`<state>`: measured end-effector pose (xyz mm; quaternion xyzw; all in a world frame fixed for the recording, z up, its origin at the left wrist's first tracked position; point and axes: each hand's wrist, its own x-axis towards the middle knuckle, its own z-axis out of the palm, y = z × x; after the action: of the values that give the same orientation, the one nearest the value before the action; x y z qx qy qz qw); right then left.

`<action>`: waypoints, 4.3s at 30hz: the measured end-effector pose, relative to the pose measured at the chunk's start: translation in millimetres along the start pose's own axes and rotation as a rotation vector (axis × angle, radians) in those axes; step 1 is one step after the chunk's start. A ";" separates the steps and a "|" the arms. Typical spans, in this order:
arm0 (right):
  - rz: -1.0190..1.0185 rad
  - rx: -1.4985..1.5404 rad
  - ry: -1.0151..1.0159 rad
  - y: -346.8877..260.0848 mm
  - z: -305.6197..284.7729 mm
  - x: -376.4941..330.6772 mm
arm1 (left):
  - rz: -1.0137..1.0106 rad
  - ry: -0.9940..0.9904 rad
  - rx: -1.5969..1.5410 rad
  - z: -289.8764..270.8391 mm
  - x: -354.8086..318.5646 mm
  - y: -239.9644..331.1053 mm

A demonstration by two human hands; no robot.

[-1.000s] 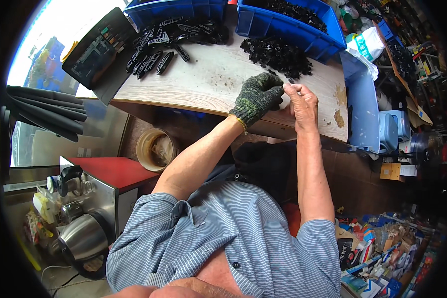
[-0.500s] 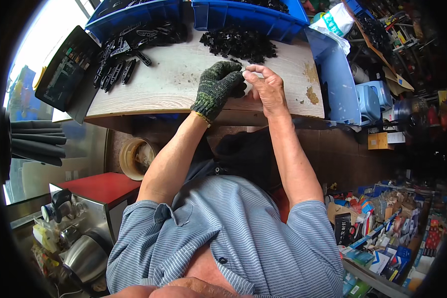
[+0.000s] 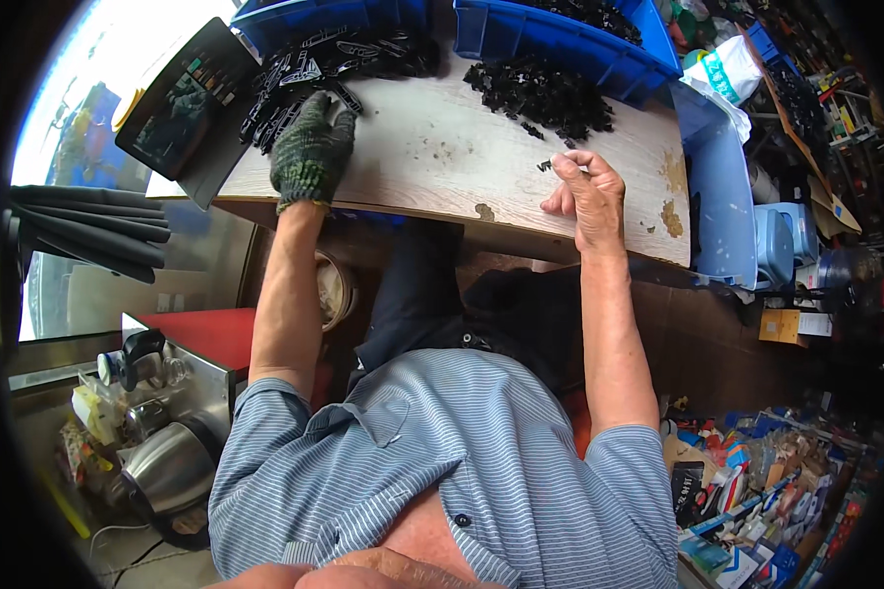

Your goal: Assembling small black plastic components by hand at a workbench.

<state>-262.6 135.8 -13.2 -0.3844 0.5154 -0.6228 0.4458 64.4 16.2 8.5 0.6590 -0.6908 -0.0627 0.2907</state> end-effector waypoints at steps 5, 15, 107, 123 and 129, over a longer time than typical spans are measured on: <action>0.002 0.006 0.014 -1.6 -0.7 0.3 | 0.011 -0.029 0.089 -5.9 10.8 -21.7; -0.015 0.027 0.059 -0.3 2.7 -3.0 | 0.333 0.181 0.167 8.1 -26.6 -23.4; 0.044 0.190 0.651 -37.6 -50.9 0.5 | -0.156 -0.616 -1.438 55.1 -96.9 117.7; 0.226 -0.582 0.215 -23.1 8.3 45.3 | -0.124 -0.609 -1.455 57.7 -100.5 117.5; 0.255 -0.863 0.143 -27.5 22.9 51.6 | -0.055 -0.582 -1.367 66.0 -100.5 114.8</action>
<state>-261.2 81.9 18.9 -0.4244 0.8005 -0.3163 0.2812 -71.6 106.0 -23.9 0.3049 -0.5302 -0.6578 0.4396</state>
